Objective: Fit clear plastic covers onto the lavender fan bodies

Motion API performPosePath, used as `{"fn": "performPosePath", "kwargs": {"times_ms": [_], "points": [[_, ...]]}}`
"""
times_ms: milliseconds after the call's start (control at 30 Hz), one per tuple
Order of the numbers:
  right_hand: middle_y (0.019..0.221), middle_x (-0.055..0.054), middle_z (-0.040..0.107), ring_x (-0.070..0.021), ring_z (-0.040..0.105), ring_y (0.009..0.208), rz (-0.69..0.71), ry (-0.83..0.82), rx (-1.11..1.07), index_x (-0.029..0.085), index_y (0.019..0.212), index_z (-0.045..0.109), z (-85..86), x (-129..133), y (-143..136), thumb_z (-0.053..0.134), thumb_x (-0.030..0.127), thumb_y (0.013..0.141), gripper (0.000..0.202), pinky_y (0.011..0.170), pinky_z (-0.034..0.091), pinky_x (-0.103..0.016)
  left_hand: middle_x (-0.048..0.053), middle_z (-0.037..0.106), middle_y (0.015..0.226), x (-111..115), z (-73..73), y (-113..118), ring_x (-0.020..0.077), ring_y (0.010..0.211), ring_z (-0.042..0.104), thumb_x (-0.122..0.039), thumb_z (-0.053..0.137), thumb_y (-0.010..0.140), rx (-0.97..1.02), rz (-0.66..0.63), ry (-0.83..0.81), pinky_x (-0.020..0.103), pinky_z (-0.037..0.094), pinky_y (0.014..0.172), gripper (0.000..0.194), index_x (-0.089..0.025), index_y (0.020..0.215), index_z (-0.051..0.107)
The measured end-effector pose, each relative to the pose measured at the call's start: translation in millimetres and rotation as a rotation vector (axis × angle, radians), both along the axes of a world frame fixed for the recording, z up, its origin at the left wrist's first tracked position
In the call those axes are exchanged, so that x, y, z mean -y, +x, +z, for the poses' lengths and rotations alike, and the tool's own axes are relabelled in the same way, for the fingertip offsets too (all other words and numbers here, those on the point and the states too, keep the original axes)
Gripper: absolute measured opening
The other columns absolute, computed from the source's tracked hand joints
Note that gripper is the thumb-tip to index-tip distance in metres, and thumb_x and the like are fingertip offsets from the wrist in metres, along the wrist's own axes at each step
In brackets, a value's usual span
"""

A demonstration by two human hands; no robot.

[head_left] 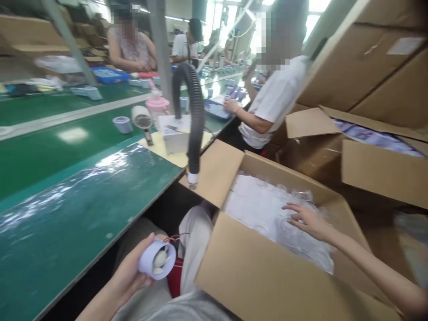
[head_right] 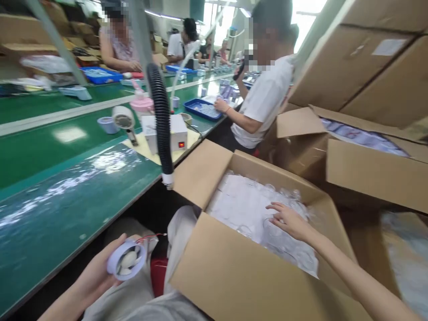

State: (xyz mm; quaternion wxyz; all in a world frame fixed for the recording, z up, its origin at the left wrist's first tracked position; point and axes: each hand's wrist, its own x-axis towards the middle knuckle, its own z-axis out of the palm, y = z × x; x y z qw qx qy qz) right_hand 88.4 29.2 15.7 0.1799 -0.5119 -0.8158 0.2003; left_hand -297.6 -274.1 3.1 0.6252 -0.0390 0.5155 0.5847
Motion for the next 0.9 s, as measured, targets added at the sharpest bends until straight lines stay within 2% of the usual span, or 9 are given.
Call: {"fn": "performPosePath", "kwargs": {"times_ms": [167,267,367,467,533,633,733,833,900], "points": [[0.09,-0.017,0.072,-0.039,0.065,0.094,0.238,-0.383,-0.445,0.023,0.049,0.057,2.1,60.3,-83.3,0.052,0.07,0.077,0.054,0.08,0.054,-0.05,0.003,0.064,0.071,-4.8,-1.2,-2.7,0.0121,0.049,0.058,-0.043,0.062,0.08,-0.068,-0.142,0.162,0.017,0.043,0.032,0.031,-0.014,0.09,0.064],[0.093,-0.012,0.068,-0.0336,0.066,0.093,0.578,-0.568,-0.609,0.023,0.081,0.068,3.5,111.7,-139.7,0.042,0.068,0.085,0.052,0.08,0.055,-0.046,0.002,0.06,0.071,-2.9,5.3,-6.1,0.0103,0.045,0.053,-0.045,0.06,0.078,-0.114,-0.227,0.147,0.017,0.038,0.029,0.033,-0.014,0.089,0.063],[0.118,-0.012,0.06,-0.031,0.062,0.106,0.827,-0.333,-0.341,0.027,0.123,0.061,6.4,150.3,-186.1,0.049,0.05,0.092,0.04,0.086,0.054,-0.044,0.001,0.056,0.07,2.5,13.4,-11.2,0.0086,0.045,0.048,-0.048,0.053,0.082,-0.348,-0.342,0.165,0.016,0.032,0.03,0.036,-0.014,0.089,0.063],[0.134,-0.015,0.05,-0.0337,0.055,0.116,0.86,-0.029,-0.08,0.03,0.139,0.05,7.2,170.1,-218.5,0.056,0.033,0.092,0.048,0.087,0.053,-0.048,0.002,0.058,0.077,9.9,20.8,-16.8,0.0102,0.058,0.051,-0.04,0.057,0.084,-0.609,-0.438,0.208,0.018,0.039,0.044,0.027,-0.015,0.087,0.065],[0.137,-0.015,0.048,-0.0356,0.055,0.115,0.912,0.02,0.0,0.029,0.127,0.061,6.2,176.4,-233.0,0.064,0.025,0.086,0.041,0.086,0.053,-0.05,0.003,0.061,0.091,15.3,25.7,-19.0,0.0142,0.079,0.057,-0.031,0.061,0.084,-0.861,-0.474,0.263,0.023,0.047,0.067,0.016,-0.017,0.086,0.068],[0.134,-0.011,0.051,-0.033,0.057,0.112,0.966,-0.167,0.004,0.023,0.093,0.071,5.1,181.3,-245.5,0.076,0.016,0.074,0.021,0.089,0.052,-0.047,0.005,0.06,0.1,22.9,30.3,-19.3,0.018,0.093,0.057,-0.028,0.057,0.088,-1.229,-0.518,0.295,0.03,0.044,0.086,0.015,-0.02,0.093,0.069],[0.121,-0.008,0.055,-0.0269,0.059,0.108,0.906,-0.445,-0.15,0.021,0.079,0.069,7.6,183.9,-249.1,0.075,0.026,0.079,0.008,0.09,0.051,-0.039,0.005,0.061,0.1,28.3,26.2,-19.7,0.0189,0.09,0.058,-0.035,0.066,0.084,-1.28,-0.451,0.284,0.031,0.044,0.082,0.025,-0.022,0.105,0.065],[0.112,-0.007,0.057,-0.0242,0.059,0.103,0.806,-0.571,-0.256,0.021,0.071,0.068,12.9,186.0,-248.9,0.059,0.034,0.091,0.025,0.089,0.048,-0.038,0.006,0.058,0.102,30.7,13.2,-22.7,0.0212,0.093,0.058,-0.048,0.08,0.067,-1.303,-0.371,0.337,0.033,0.047,0.083,0.055,-0.023,0.113,0.064],[0.108,-0.007,0.058,-0.0244,0.058,0.102,0.747,-0.613,-0.306,0.021,0.065,0.068,15.6,186.7,-249.1,0.057,0.033,0.089,0.029,0.087,0.047,-0.037,0.007,0.054,0.103,31.0,3.8,-25.6,0.0226,0.095,0.057,-0.052,0.084,0.057,-1.336,-0.368,0.39,0.036,0.049,0.085,0.064,-0.024,0.112,0.066]]}}
